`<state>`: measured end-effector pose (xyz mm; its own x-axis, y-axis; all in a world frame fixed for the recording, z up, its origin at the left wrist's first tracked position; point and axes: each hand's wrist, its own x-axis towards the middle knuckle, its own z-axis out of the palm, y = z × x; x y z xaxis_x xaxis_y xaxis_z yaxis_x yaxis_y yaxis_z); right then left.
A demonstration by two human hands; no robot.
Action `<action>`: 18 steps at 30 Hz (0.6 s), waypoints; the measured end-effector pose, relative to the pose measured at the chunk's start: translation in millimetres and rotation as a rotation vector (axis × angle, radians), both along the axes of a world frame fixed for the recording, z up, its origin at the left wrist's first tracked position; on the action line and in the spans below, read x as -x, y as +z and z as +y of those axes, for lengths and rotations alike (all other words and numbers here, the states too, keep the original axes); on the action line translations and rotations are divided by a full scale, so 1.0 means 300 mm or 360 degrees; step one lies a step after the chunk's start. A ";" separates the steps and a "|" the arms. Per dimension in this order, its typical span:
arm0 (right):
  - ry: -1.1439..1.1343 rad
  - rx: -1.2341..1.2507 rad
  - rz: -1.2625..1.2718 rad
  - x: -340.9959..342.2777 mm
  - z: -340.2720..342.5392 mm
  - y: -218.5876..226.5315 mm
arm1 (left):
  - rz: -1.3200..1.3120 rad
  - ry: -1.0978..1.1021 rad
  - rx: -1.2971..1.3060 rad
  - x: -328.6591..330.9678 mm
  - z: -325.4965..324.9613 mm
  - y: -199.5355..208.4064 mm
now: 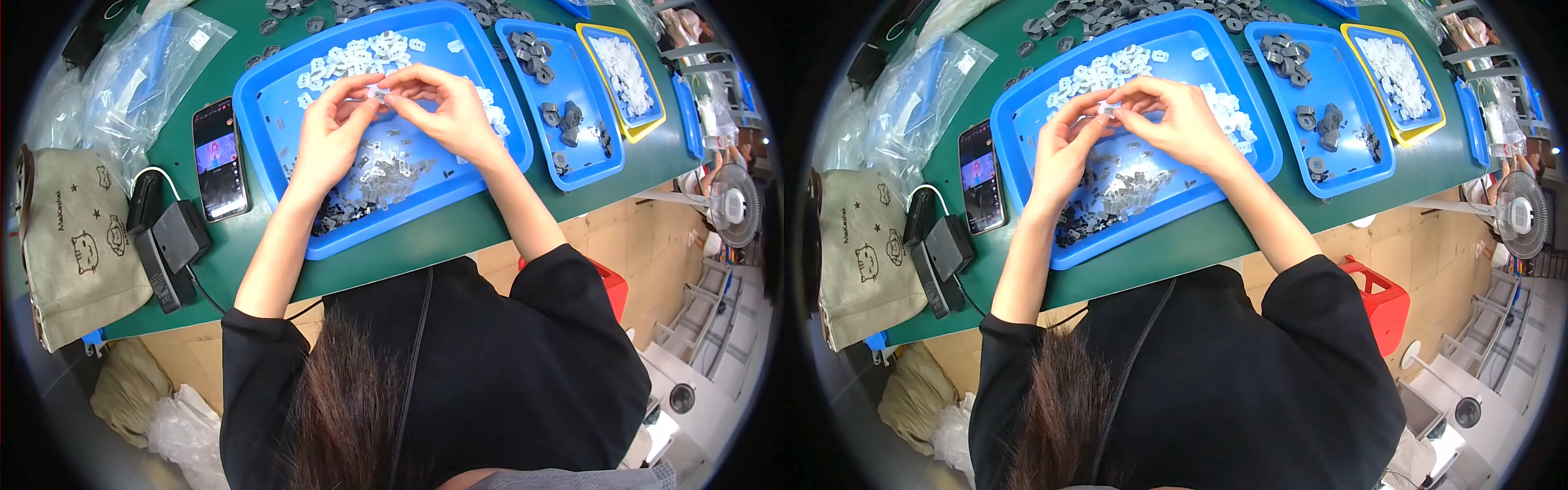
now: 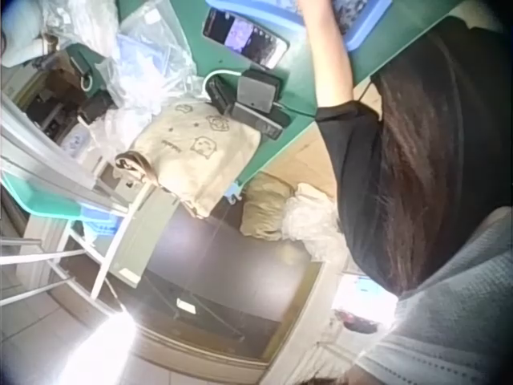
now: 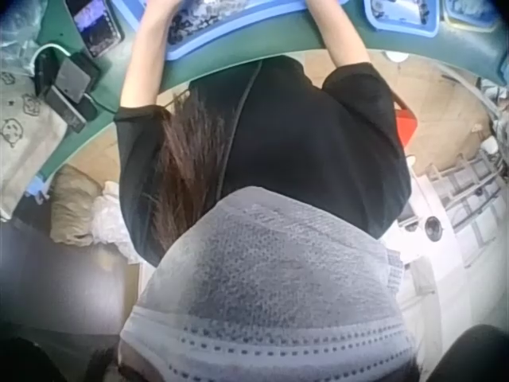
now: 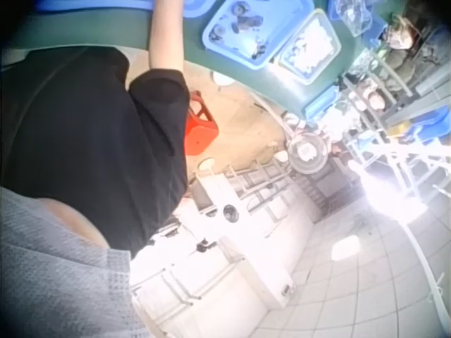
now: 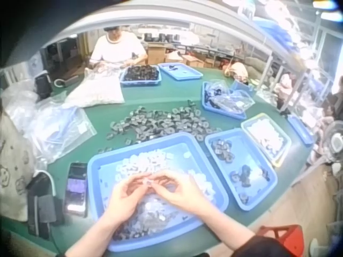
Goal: The person assembles small plastic components by hand, fitting tiny black pieces into white plastic pieces and setting the assembled parts onto a tray.
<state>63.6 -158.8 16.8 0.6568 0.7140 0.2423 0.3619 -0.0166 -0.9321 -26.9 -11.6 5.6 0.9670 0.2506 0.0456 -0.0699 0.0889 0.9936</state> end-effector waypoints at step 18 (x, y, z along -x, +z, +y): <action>-0.0063 -0.0137 0.0339 0.029 0.017 -0.009 | -0.0016 0.0149 -0.0063 0.003 0.005 -0.019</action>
